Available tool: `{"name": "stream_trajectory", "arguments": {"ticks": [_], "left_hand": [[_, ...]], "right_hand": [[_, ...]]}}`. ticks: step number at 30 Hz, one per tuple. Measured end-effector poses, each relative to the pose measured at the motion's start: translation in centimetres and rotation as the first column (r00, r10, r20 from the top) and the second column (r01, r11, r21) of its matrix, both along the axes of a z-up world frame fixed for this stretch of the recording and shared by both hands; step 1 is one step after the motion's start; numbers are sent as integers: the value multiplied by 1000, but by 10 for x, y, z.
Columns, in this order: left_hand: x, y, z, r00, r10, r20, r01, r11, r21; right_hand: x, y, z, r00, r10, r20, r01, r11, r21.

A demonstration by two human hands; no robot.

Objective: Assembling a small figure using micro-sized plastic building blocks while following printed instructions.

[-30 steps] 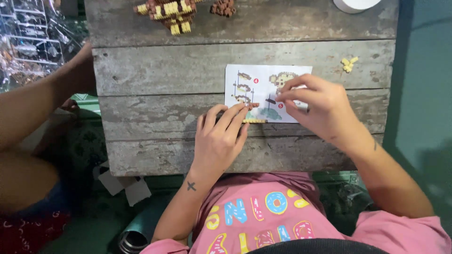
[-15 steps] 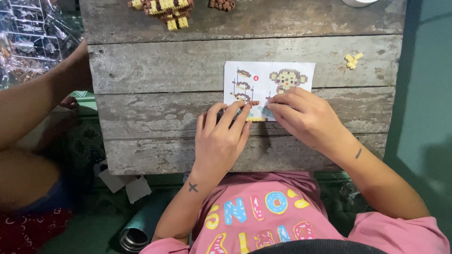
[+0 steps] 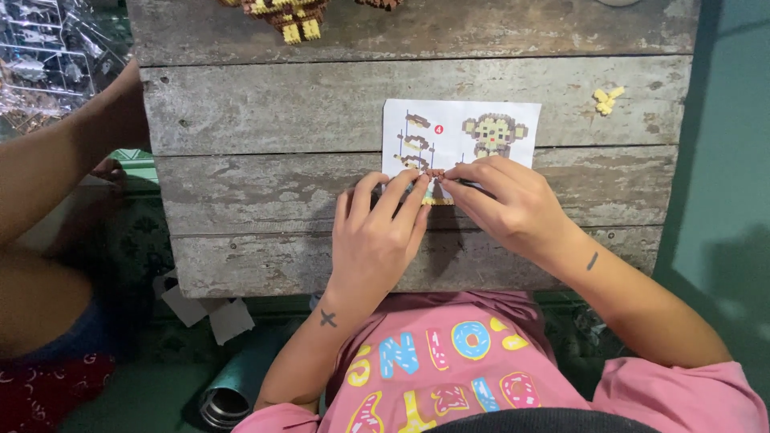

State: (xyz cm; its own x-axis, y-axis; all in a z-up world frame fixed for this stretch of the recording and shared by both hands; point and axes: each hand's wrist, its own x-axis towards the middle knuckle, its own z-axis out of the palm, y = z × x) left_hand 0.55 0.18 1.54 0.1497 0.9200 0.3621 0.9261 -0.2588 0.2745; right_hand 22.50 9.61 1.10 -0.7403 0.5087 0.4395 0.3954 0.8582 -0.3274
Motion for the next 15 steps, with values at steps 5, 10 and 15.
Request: {"name": "stream_trajectory", "arguments": {"ticks": [5,10,15], "left_hand": [[-1,0,2,1000,-3,-7,3,1000,4],[-1,0,2,1000,-13,-22,12,1000,-5],[-1,0,5,999,-12,-37,12,1000,-11]], "right_hand": [[-2,-2,2,999,-21,30,21,1000,8],[-2,-4,3,993,-61,98,65,997,-29],[-7,2,13,988,-64,141,76,994,-78]]}}
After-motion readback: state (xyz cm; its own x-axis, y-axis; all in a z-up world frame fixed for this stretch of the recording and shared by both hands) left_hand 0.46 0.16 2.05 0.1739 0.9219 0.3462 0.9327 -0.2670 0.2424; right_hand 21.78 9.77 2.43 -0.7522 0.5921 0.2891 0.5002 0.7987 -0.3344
